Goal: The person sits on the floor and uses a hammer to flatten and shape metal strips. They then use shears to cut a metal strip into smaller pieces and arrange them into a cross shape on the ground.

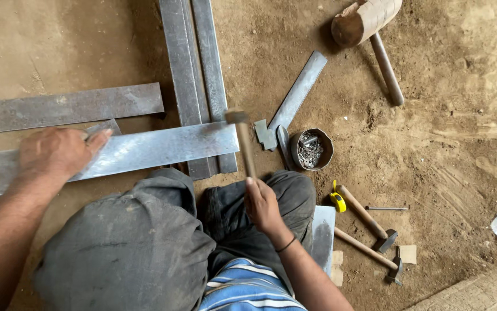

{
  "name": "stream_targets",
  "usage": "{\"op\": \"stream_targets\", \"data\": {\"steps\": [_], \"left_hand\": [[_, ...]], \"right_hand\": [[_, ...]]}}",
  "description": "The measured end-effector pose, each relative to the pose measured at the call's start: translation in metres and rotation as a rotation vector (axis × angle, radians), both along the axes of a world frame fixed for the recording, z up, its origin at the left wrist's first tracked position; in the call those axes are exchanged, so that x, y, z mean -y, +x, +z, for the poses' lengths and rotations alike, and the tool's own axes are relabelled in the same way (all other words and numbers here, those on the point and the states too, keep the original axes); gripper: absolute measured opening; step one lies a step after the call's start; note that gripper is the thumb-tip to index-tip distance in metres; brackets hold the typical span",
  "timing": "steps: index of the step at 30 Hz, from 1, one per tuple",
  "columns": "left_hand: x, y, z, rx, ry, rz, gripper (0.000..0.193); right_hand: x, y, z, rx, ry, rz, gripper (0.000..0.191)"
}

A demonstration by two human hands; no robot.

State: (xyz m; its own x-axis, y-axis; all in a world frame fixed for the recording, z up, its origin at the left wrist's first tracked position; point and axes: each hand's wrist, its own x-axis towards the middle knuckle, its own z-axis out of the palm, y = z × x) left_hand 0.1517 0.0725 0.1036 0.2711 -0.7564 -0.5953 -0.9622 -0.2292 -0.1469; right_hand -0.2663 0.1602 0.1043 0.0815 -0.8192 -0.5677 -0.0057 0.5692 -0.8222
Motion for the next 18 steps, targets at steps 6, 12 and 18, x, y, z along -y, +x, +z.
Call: {"op": "stream_targets", "data": {"steps": [6,12,18], "left_hand": [[0.009,-0.031,0.004,-0.156,-0.154,-0.058,0.076],[0.059,-0.056,0.017,-0.244,-0.140,-0.237,0.076],[0.155,-0.094,0.054,-0.155,-0.110,-0.547,0.073]], "right_hand": [[0.001,-0.012,-0.010,0.045,-0.153,-0.116,0.043],[-0.011,-0.029,-0.012,-0.075,0.017,-0.002,0.038],[-0.040,-0.038,-0.009,-0.155,0.169,0.048,0.034]]}}
